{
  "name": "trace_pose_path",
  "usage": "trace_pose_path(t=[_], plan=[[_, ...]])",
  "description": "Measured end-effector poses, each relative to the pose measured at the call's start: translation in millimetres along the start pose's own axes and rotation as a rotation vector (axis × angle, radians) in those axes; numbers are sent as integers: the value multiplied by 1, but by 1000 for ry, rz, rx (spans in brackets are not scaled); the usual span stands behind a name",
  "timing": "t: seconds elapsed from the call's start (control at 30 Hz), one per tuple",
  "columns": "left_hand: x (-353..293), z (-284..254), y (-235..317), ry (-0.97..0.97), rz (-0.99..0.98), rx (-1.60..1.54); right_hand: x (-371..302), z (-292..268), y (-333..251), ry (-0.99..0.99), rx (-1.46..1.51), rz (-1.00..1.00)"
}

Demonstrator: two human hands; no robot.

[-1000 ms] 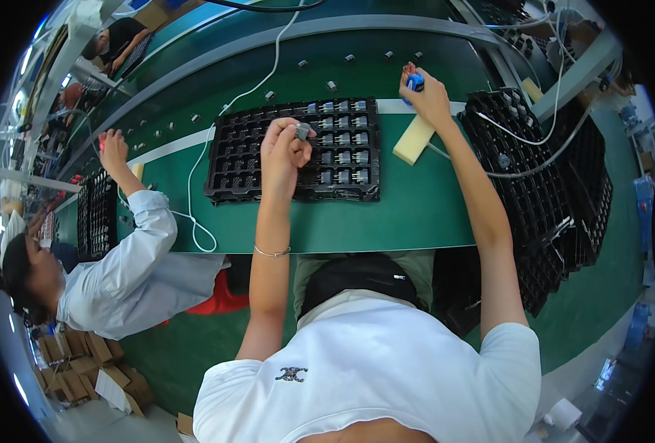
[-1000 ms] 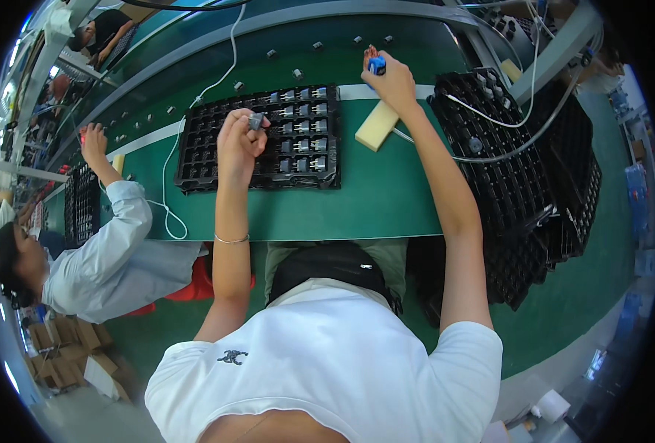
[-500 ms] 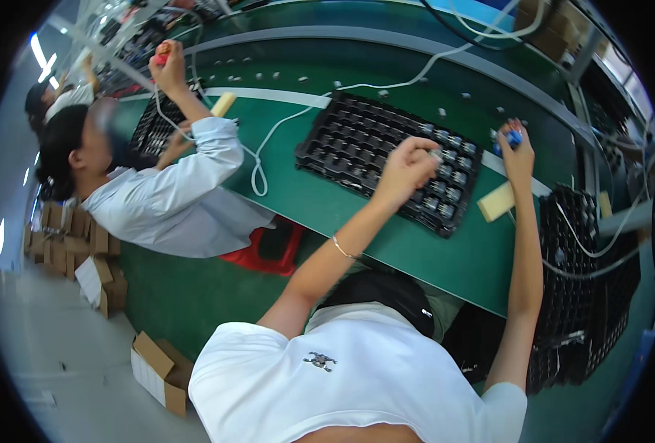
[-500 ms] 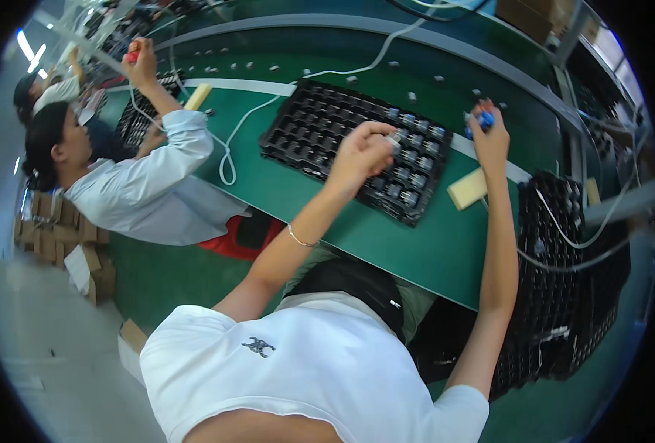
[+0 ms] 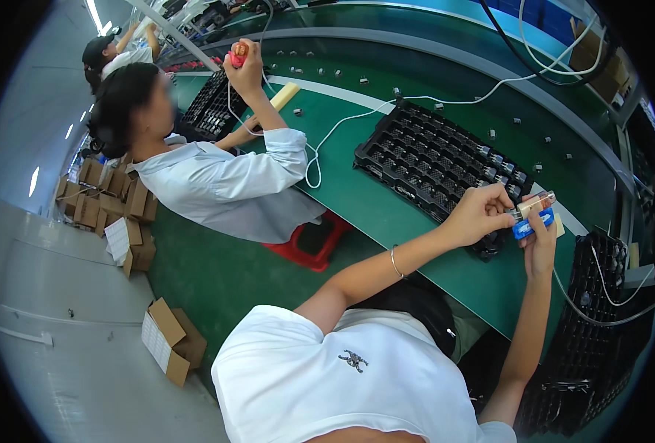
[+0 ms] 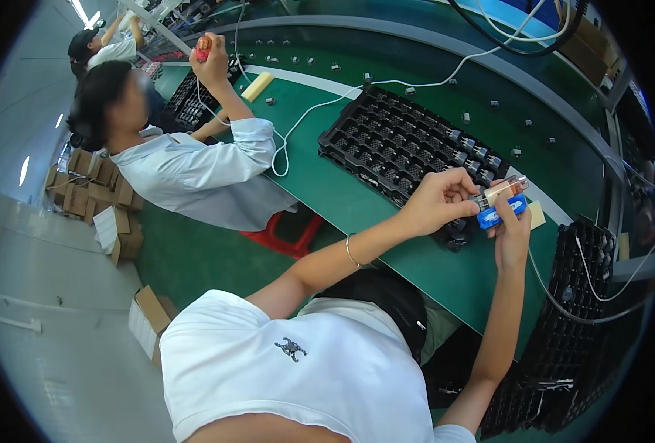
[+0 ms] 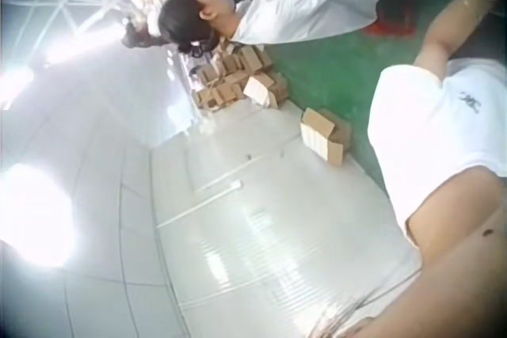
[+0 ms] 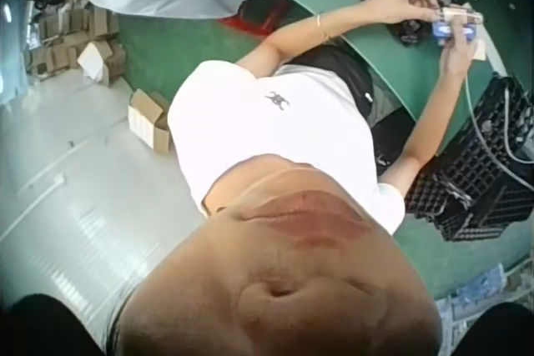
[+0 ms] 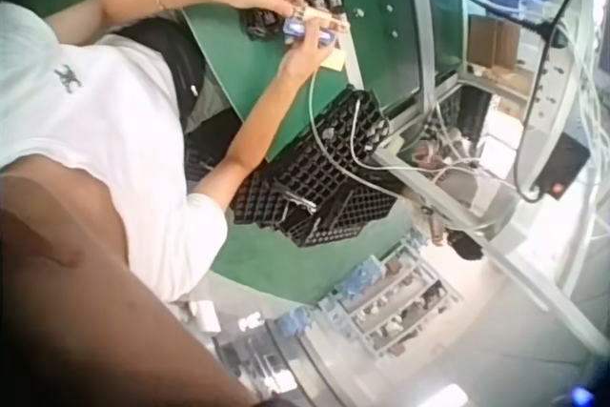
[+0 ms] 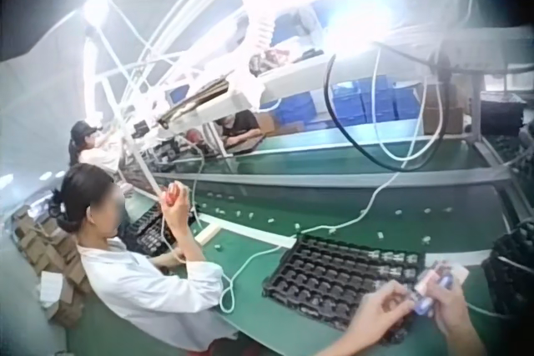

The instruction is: Assembling and testing small electronic components into a plastic tray on an assembly line.

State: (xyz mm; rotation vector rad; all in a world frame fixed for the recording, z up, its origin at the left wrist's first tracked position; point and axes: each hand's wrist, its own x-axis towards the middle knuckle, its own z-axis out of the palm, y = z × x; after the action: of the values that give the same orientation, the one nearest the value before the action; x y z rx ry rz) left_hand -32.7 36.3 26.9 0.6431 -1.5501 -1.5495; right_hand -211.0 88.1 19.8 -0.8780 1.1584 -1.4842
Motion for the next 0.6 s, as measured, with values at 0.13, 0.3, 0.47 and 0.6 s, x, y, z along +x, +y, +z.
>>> trace_pose_path(t=[0.13, 0.3, 0.47, 0.6], plan=[[-6, 1, 3, -16, 7, -11, -5, -1, -3, -78, 78, 38], [-7, 4, 2, -30, -18, -2, -12, -3, -8, -105, -27, 66], [0, -1, 14, -157, -31, 192, -31, -18, -15, -14, 35, 64], [20, -46, 3, 133, 68, 543, -23, -62, -12, 381, -576, -176]])
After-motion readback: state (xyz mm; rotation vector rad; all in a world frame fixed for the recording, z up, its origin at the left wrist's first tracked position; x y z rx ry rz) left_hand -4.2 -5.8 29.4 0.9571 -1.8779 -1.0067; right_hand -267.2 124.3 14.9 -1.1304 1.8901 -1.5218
